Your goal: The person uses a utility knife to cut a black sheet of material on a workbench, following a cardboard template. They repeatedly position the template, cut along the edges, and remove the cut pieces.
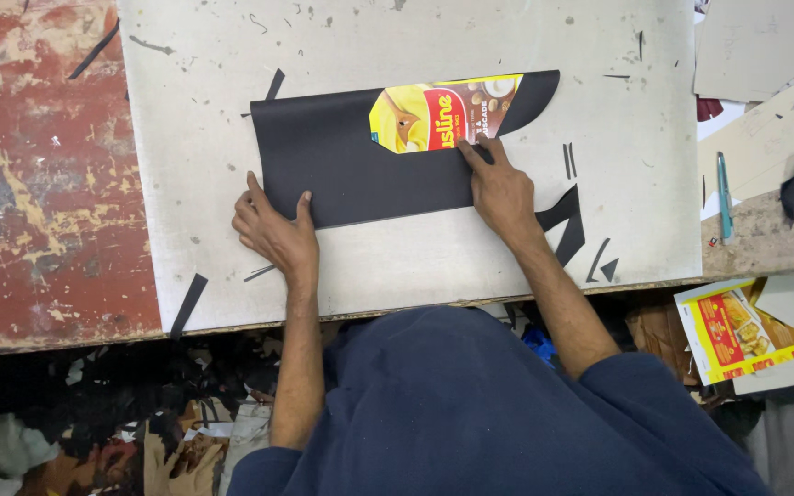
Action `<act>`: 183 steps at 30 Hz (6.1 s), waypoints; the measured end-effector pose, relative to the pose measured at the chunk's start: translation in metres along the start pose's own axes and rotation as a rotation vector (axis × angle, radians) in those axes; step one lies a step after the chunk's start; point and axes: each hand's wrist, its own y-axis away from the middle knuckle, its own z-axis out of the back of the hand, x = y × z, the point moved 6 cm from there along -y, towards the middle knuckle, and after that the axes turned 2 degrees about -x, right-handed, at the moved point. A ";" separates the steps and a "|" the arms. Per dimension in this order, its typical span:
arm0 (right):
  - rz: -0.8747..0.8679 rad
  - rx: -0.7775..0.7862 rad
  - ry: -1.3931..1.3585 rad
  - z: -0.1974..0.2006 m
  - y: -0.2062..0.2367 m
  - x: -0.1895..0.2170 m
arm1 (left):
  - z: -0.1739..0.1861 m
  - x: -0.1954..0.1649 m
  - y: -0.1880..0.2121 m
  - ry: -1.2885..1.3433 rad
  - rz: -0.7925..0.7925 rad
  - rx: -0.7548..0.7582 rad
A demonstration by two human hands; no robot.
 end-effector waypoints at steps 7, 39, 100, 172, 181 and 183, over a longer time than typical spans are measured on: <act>0.313 0.064 0.129 0.011 -0.049 -0.006 | 0.005 0.018 0.002 0.248 0.045 -0.017; 0.467 0.364 0.332 -0.015 -0.104 -0.016 | 0.056 0.020 0.004 0.161 -0.016 -0.037; 0.824 0.249 0.550 -0.008 -0.126 0.021 | -0.041 -0.056 0.031 -0.194 -0.009 0.251; 0.109 0.198 -0.436 0.006 -0.014 -0.071 | -0.097 -0.169 0.067 -0.317 -0.497 0.399; 0.104 0.183 -0.434 0.006 -0.011 -0.068 | -0.100 -0.161 0.067 -0.284 -0.476 0.389; 0.100 0.179 -0.446 0.006 -0.011 -0.069 | -0.099 -0.163 0.067 -0.275 -0.486 0.384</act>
